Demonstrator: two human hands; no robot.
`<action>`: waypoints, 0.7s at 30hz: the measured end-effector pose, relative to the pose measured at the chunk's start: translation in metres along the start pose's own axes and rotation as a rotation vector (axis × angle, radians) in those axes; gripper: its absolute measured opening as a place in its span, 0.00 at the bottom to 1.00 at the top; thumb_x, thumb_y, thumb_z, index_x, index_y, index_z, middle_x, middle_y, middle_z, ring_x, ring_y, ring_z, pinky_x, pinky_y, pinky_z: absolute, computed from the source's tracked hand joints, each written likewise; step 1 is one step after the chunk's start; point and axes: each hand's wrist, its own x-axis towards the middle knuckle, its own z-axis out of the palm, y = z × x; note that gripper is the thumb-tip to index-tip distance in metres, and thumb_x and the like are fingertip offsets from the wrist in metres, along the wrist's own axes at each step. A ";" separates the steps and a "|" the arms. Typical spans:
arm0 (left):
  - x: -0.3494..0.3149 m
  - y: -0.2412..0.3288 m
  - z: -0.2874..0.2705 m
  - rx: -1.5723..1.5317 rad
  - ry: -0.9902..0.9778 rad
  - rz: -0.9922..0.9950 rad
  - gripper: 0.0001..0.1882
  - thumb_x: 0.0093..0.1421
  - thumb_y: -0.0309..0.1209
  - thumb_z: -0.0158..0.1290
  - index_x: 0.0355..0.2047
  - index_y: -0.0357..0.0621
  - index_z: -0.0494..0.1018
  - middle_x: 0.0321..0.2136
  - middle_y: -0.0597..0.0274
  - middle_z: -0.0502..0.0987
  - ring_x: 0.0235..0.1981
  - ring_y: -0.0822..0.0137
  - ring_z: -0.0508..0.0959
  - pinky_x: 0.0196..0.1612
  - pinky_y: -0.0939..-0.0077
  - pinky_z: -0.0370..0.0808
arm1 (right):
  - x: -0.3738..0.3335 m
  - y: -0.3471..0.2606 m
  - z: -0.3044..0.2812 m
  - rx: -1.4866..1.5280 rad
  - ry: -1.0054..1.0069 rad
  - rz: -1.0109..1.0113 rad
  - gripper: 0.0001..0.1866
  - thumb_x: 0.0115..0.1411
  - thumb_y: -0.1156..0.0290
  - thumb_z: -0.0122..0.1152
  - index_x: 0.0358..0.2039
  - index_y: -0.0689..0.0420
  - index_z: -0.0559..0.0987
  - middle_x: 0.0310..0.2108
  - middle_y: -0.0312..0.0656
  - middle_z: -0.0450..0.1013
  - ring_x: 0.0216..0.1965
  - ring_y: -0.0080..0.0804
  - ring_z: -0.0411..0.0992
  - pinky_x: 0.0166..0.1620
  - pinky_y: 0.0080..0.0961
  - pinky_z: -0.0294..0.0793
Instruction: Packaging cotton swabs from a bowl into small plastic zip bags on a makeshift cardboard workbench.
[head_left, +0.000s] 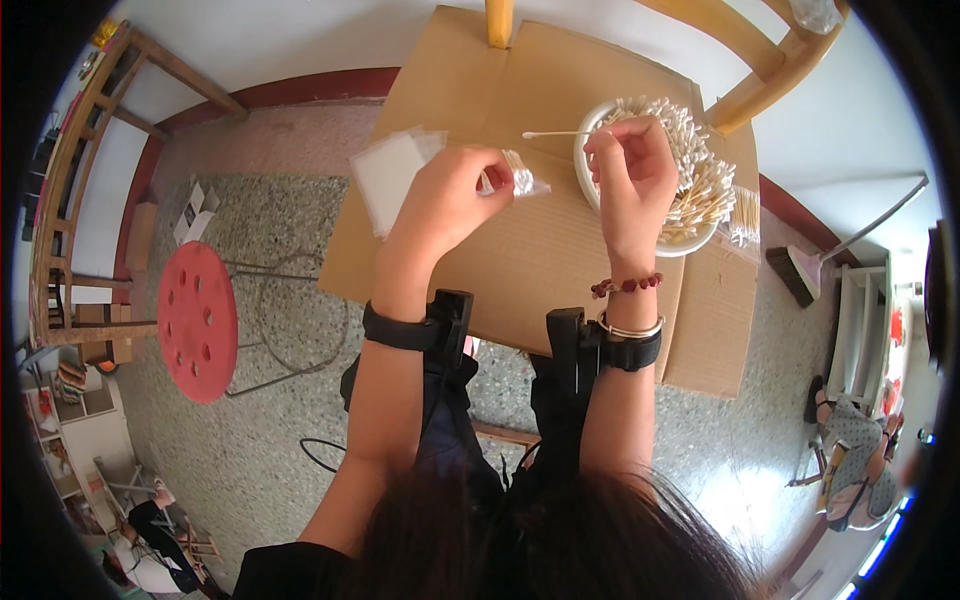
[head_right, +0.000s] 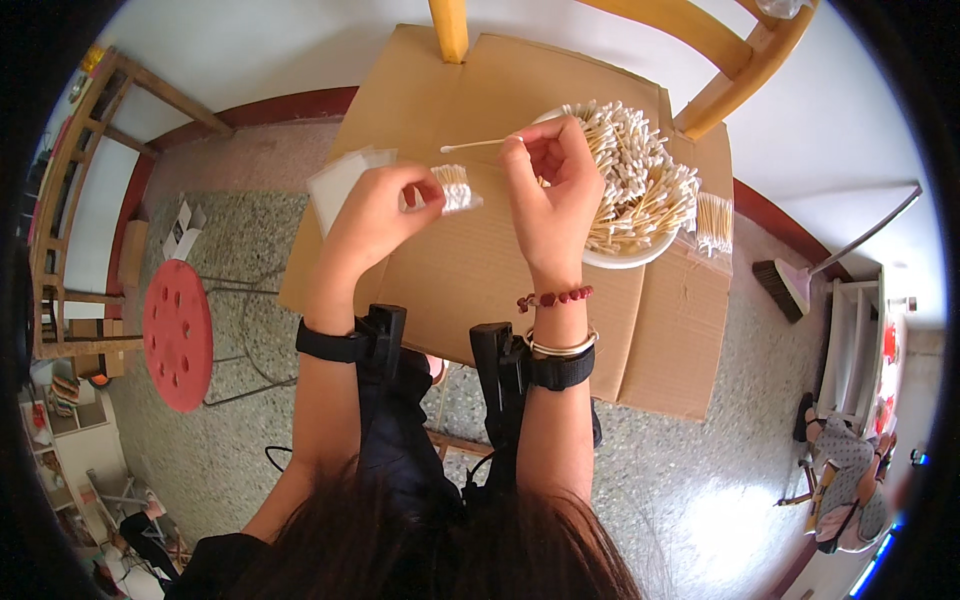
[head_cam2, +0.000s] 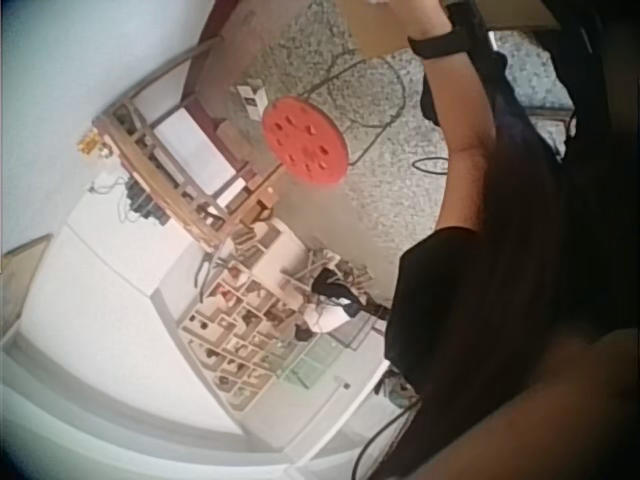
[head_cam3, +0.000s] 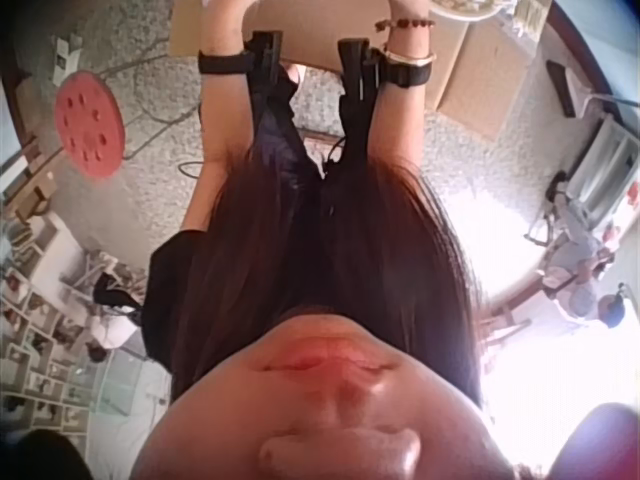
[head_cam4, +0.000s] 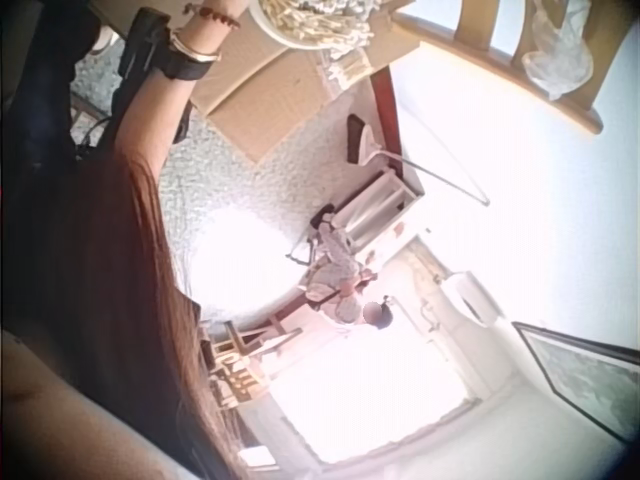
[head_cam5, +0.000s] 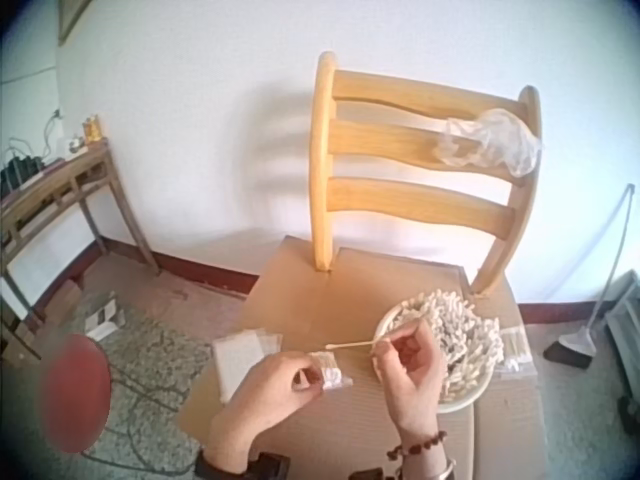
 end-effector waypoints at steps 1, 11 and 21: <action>0.002 0.003 -0.003 -0.072 0.029 -0.009 0.06 0.49 0.26 0.58 0.27 0.38 0.75 0.23 0.58 0.76 0.25 0.67 0.73 0.30 0.74 0.69 | 0.000 0.001 -0.001 -0.025 0.002 -0.008 0.05 0.56 0.77 0.57 0.28 0.63 0.71 0.24 0.34 0.71 0.27 0.15 0.70 0.32 0.13 0.69; 0.008 0.003 -0.005 -0.061 0.322 0.071 0.06 0.52 0.25 0.57 0.30 0.36 0.75 0.25 0.58 0.77 0.23 0.67 0.72 0.28 0.75 0.69 | -0.005 -0.005 0.009 -0.318 -0.073 -0.171 0.06 0.50 0.75 0.61 0.23 0.61 0.73 0.17 0.35 0.71 0.20 0.17 0.70 0.26 0.15 0.69; 0.007 0.005 -0.005 -0.102 0.304 0.060 0.06 0.52 0.24 0.57 0.30 0.35 0.74 0.26 0.57 0.77 0.23 0.67 0.72 0.28 0.75 0.69 | -0.008 0.002 0.016 -0.549 -0.188 -0.224 0.06 0.52 0.71 0.63 0.26 0.58 0.75 0.18 0.38 0.74 0.19 0.26 0.73 0.24 0.20 0.72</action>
